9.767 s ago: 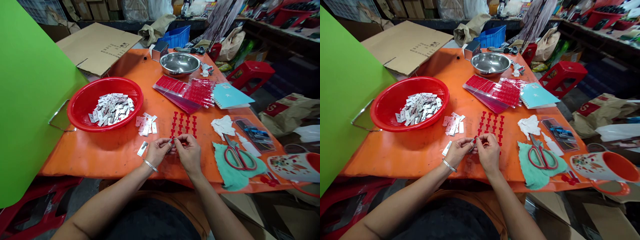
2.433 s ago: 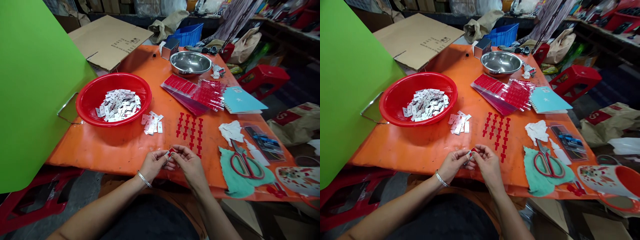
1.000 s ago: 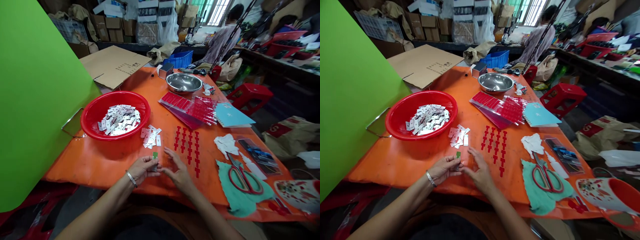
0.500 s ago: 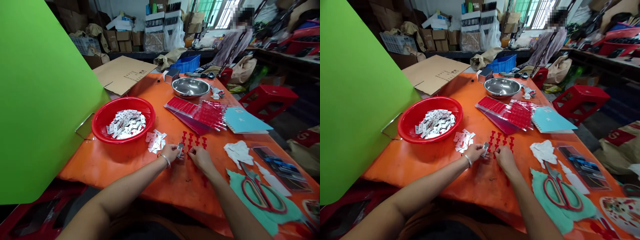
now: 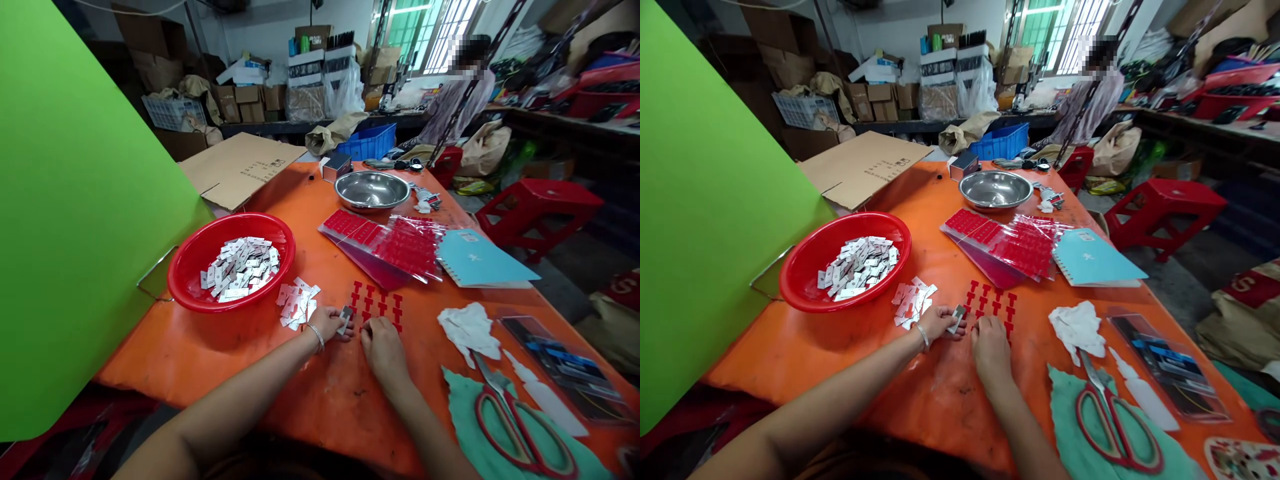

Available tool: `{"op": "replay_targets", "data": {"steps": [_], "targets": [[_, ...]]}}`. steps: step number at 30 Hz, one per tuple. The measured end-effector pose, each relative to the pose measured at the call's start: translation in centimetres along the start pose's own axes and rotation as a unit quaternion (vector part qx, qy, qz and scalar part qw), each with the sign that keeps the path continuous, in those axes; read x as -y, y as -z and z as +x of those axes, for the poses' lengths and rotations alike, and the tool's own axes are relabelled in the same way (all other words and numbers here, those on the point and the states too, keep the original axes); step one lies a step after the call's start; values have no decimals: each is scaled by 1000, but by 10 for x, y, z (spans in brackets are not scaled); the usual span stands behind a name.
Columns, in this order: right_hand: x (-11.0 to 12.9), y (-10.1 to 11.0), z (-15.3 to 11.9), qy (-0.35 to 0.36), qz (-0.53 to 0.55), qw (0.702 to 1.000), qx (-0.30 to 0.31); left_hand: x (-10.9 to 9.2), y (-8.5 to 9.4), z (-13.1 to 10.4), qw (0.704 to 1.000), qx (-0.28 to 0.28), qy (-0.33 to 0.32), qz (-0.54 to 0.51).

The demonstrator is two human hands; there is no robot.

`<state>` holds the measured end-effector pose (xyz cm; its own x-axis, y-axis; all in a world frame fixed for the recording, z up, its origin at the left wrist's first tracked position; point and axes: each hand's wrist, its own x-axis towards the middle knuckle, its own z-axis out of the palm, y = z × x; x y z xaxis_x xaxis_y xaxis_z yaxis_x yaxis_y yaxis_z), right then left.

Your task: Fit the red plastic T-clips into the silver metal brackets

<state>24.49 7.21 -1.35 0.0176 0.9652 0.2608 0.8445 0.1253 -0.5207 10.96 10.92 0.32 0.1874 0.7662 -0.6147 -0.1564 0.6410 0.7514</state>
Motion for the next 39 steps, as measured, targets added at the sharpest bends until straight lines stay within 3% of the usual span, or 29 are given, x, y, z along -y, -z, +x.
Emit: {"op": "replay_targets", "data": {"steps": [5, 8, 12, 20, 23, 25, 27, 29, 31, 35, 39], "targets": [[-5, 14, -3, -57, 164, 985, 17, -1, 0, -3, 1000, 1, 0, 16], [-3, 28, -6, -128, 275, 952, 40, -2, -1, -5, 1000, 0, -4, 18], [0, 43, -8, -198, 381, 903, 3, -1, -1, -7, 1000, -4, -10, 10], [-1, 45, -17, -240, 492, 837, -13, -10, -4, -14, 1000, 2, -20, 23], [4, 47, -26, -238, 519, 820, -45, -14, 4, -36, 992, 3, -85, 92], [8, 46, -33, -233, 536, 810, -46, -13, 19, -58, 954, -16, -187, 234], [13, 41, -42, -222, 524, 821, -46, -6, 40, -82, 871, -52, -292, 391], [23, 31, -50, -202, 478, 852, -64, 6, 65, -100, 801, -84, -340, 485], [39, 16, -59, -172, 419, 888, -74, 22, 86, -110, 752, -104, -352, 548], [75, -14, -76, -13, 315, 949, -15, 45, 109, -111, 685, -106, -364, 623], [88, -33, -88, 170, 206, 964, 14, 50, 112, -105, 660, -106, -375, 643]]}}
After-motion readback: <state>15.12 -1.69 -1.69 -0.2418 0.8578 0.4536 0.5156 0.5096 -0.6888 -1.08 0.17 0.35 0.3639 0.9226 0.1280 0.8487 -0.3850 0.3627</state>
